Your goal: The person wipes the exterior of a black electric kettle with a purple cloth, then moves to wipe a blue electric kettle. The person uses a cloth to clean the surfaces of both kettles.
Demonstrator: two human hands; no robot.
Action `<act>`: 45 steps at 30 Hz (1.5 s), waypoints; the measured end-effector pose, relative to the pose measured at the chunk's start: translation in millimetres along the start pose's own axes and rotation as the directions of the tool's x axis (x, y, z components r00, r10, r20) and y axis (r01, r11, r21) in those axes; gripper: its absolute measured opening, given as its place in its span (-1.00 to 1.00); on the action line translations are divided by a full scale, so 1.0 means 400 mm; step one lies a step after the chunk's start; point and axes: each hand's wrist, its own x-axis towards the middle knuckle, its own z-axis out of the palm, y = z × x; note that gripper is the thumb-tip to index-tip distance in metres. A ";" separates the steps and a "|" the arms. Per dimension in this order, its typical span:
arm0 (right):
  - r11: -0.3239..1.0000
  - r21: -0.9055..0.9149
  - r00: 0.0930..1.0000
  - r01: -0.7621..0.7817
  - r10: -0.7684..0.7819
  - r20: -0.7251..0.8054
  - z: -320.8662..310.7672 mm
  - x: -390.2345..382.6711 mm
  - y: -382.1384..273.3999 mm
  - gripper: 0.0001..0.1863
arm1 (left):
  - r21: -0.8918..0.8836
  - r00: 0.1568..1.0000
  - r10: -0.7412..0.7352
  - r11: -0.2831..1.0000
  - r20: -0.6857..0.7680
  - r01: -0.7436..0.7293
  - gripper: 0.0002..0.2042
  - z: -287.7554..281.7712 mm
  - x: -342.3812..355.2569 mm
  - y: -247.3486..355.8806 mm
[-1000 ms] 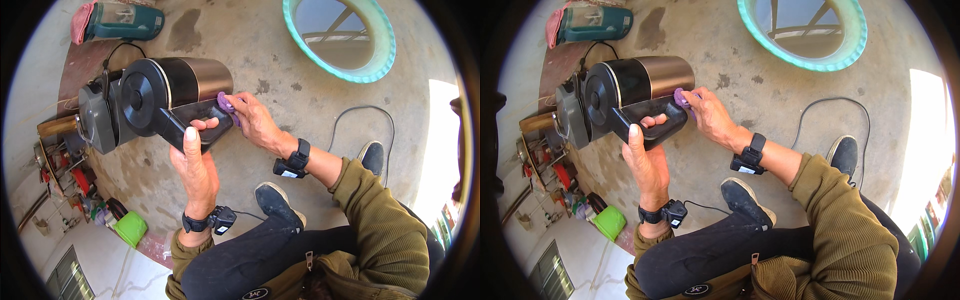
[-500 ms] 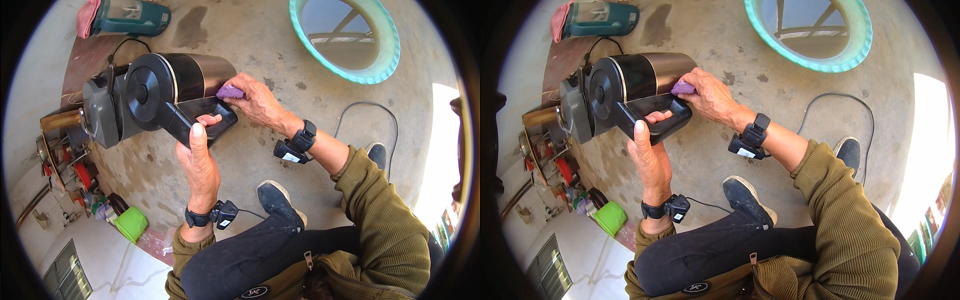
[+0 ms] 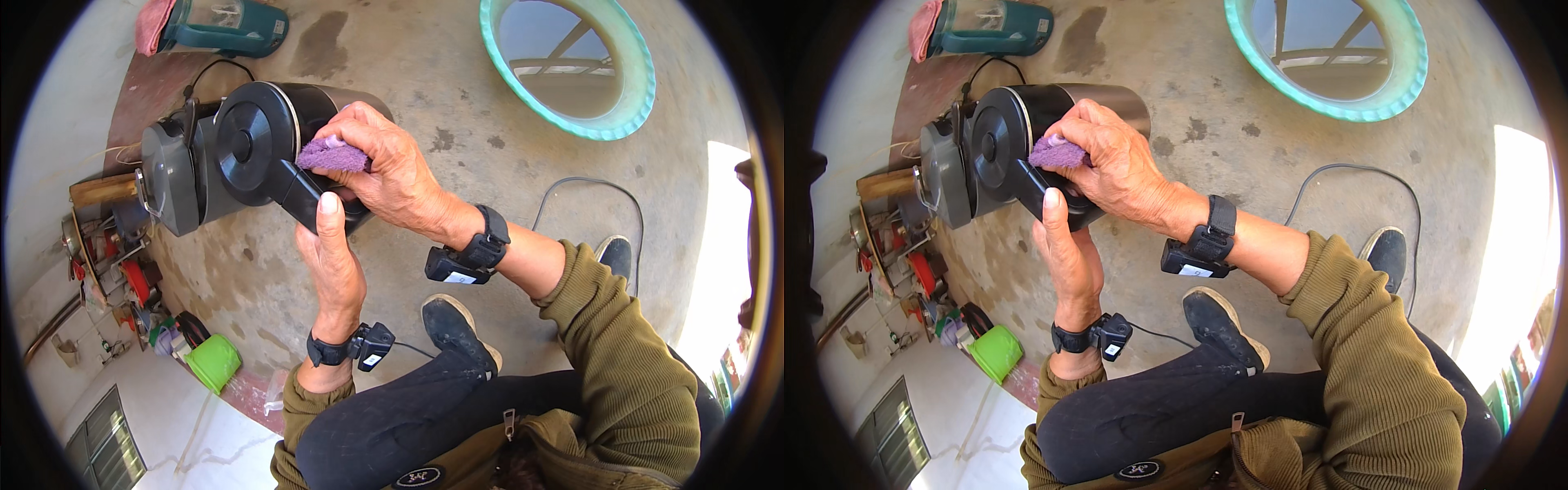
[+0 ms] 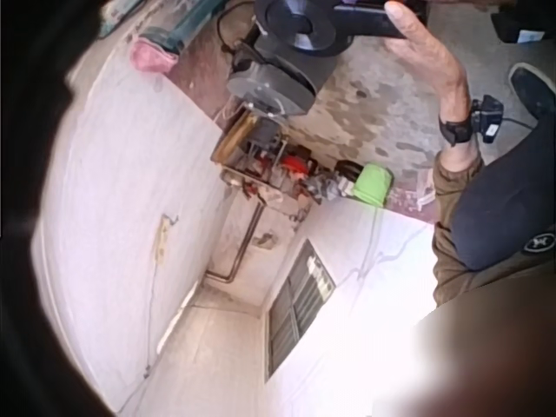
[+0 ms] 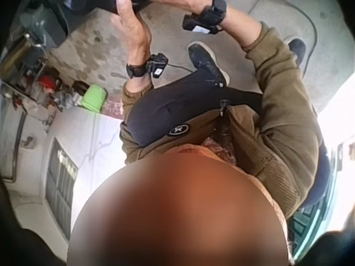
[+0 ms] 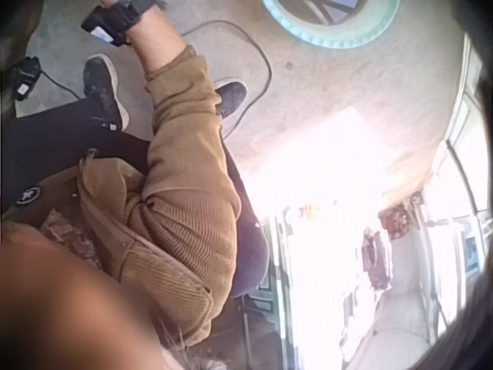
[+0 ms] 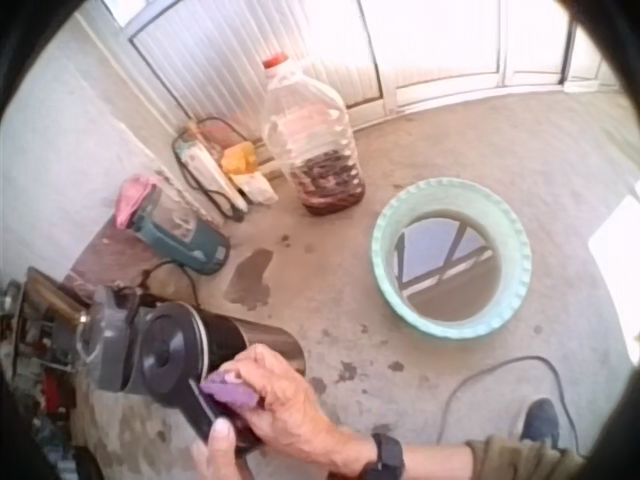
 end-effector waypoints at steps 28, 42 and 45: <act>0.971 -0.226 0.994 -0.078 0.092 0.052 -0.038 -0.032 0.077 -0.82 | 0.070 0.999 -0.001 0.998 -0.049 0.004 -0.47 0.000 0.008 -0.004; 0.835 -0.235 0.866 -0.498 0.490 -0.094 -0.042 -0.119 0.119 -0.72 | -0.015 0.997 -0.005 1.000 -0.076 0.004 -0.52 0.003 0.007 -0.013; 0.771 -0.370 0.851 -0.518 0.508 -0.132 -0.044 -0.093 0.146 -0.69 | 0.005 0.997 -0.004 1.000 -0.079 0.004 -0.52 0.004 0.006 -0.010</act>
